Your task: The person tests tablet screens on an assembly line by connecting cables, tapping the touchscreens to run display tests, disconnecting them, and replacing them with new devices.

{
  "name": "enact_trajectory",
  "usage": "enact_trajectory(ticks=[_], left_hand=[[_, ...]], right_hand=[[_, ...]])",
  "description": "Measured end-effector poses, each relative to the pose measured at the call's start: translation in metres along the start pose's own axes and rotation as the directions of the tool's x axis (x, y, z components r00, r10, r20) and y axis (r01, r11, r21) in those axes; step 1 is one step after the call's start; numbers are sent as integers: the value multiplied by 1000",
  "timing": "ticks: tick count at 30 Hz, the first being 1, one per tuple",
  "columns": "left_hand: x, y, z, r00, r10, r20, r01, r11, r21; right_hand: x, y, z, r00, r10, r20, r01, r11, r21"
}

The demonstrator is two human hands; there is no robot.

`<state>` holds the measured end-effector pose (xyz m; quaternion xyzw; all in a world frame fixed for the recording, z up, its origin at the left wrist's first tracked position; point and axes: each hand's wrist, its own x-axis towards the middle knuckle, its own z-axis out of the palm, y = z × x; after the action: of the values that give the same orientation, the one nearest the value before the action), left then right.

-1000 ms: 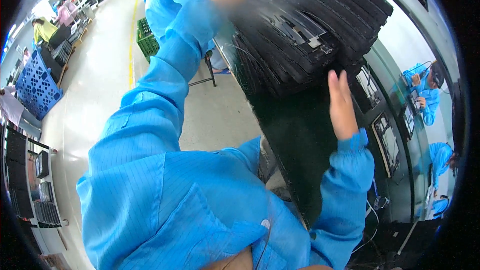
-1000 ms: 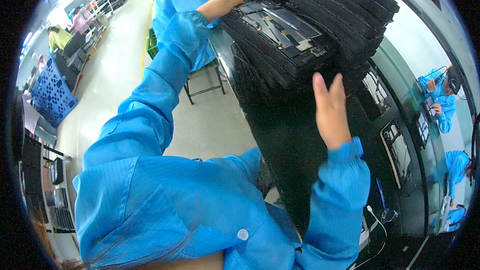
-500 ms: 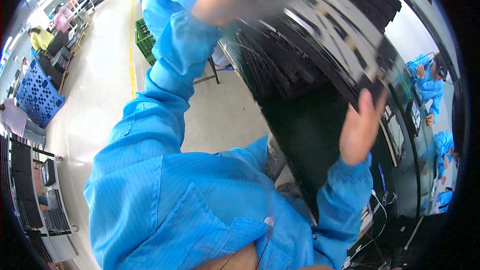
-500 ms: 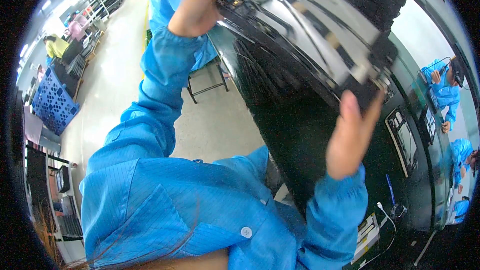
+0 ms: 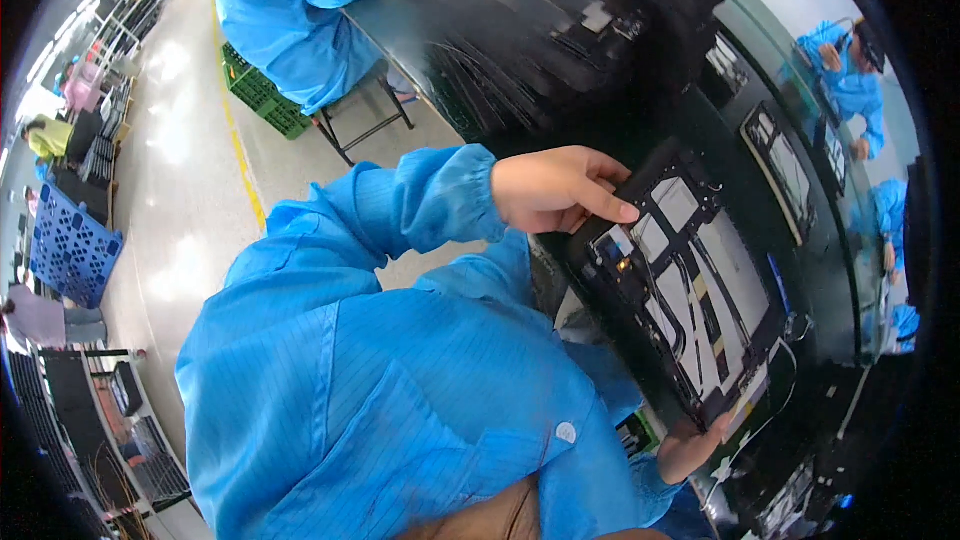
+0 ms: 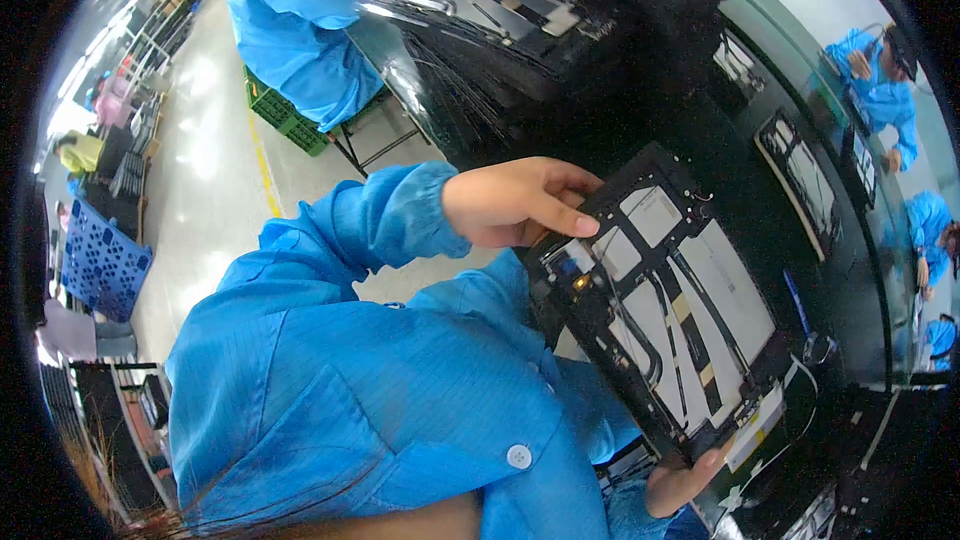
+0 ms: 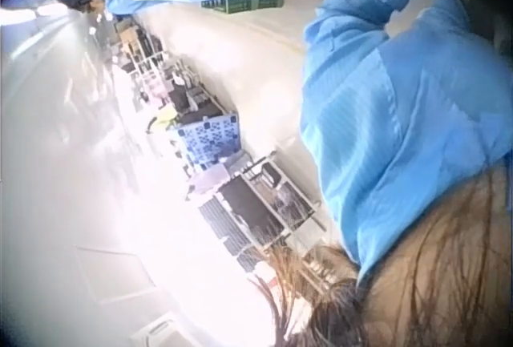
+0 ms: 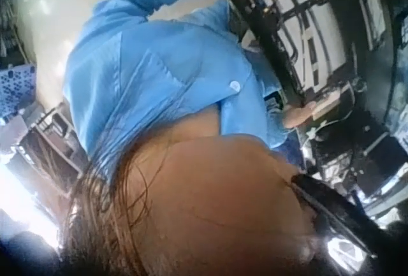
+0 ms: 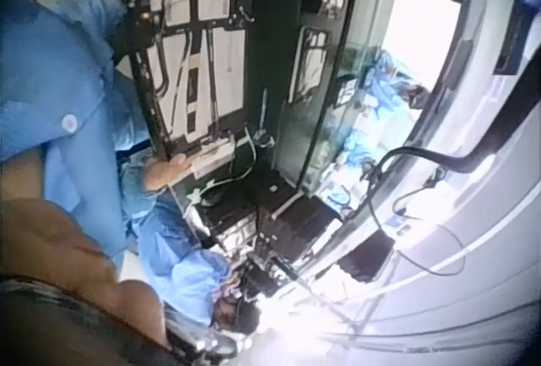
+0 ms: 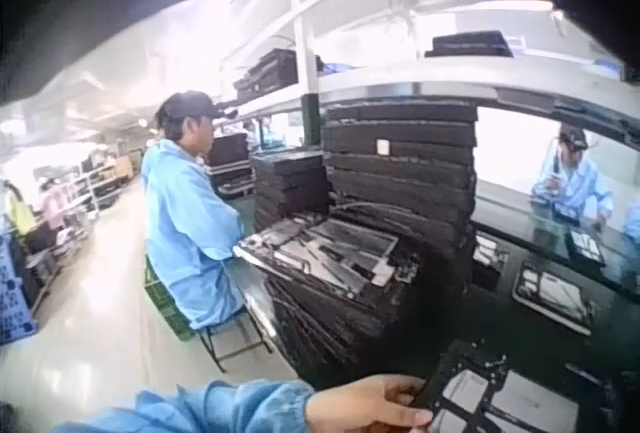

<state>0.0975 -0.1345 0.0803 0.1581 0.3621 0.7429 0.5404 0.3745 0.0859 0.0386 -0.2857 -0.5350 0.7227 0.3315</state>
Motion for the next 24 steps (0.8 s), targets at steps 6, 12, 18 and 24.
enact_trajectory(ticks=[6, 12, 18, 24], left_hand=[[33, -21, -24, 993, -120, 4, 120, 992, 24], [40, -27, -36, 998, -54, -12, 55, 989, 137], [32, -26, -30, 851, 525, -30, -127, 259, 958], [15, -13, -4, 519, 360, 775, -639, -439, 632]], right_hand=[[-6, -7, 17, 989, -89, -114, 70, 985, -160], [-5, -13, 24, 971, -109, -210, 92, 991, -93], [2, -16, 11, 1000, 1, 17, -3, 996, 89], [7, -23, 13, 981, 88, 174, -101, 992, 69]])
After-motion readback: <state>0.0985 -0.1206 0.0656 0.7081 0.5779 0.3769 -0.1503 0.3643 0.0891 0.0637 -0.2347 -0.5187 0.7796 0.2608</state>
